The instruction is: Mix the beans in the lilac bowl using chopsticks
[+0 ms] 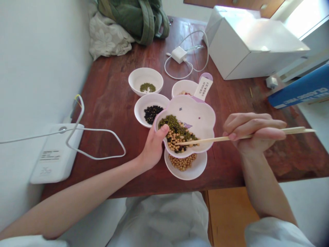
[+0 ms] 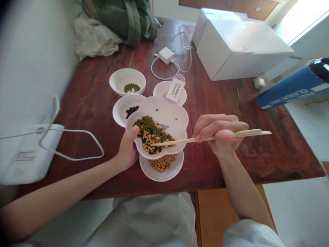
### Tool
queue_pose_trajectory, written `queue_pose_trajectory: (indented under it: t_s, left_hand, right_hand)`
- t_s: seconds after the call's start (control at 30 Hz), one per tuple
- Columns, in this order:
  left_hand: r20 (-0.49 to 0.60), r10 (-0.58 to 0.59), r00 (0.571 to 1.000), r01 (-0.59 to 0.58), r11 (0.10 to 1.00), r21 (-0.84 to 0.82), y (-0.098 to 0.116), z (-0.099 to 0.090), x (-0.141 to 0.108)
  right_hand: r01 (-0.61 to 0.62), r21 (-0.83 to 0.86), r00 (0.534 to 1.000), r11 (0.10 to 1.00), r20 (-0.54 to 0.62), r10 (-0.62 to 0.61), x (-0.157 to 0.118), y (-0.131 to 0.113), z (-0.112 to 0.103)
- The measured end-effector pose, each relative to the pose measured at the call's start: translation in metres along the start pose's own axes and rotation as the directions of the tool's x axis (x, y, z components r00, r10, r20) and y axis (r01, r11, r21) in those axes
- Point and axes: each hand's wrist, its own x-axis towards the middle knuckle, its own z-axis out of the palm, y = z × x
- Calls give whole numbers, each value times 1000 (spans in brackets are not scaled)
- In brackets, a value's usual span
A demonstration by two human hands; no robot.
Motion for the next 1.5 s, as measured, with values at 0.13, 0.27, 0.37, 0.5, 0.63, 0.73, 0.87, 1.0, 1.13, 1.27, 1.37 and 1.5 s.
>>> queue_pose_trajectory:
  t_s: [0.13,0.27,0.37,0.5,0.63,0.73,0.87,1.0,1.13,1.27,1.37,1.5]
  left_hand:
    - [13,15,1000,-15,1000,-4,5,5,1]
    - [31,42,999,-41,999,-12,9,8,0]
    - [25,34,999,-34,999,5,9,7,0]
    - [3,15,1000,-15,1000,27,6,4,0]
    - [-3,20,1000,-20,999,37,3,2,-1]
    - [6,32,999,-33,999,38,3,1,-1]
    - [20,41,999,-41,999,17,4,2,-1]
    - [16,29,999,-30,999,28,4,2,-1]
    - [19,29,999,-30,999,43,5,3,-1]
    - [29,31,999,-32,999,31,4,3,-1]
    - [42,40,998,-41,999,26,3,2,0]
    - [63,53,997,-54,998,15,1,1,1]
  right_hand:
    - [30,125,999,992,34,-35,2,-1,-1]
    - [-8,58,998,998,56,5,2,-4,-1]
    - [-58,-17,996,998,-70,57,2,-4,-4]
    - [-59,-39,991,997,-125,54,1,0,-4]
    - [37,0,999,999,-7,-37,0,2,-1]
    - [2,2,999,1000,36,-3,-1,2,0]
    - [-55,-35,998,998,16,56,-4,5,-3]
    - [-57,-85,998,995,12,58,-7,10,-5]
    - [-81,-100,996,992,-44,77,-8,10,-3]
    - [-108,10,993,994,-44,108,-6,9,0]
    - [-107,79,993,991,-40,110,-5,9,1]
    - [-126,107,991,986,-39,131,-5,9,1]
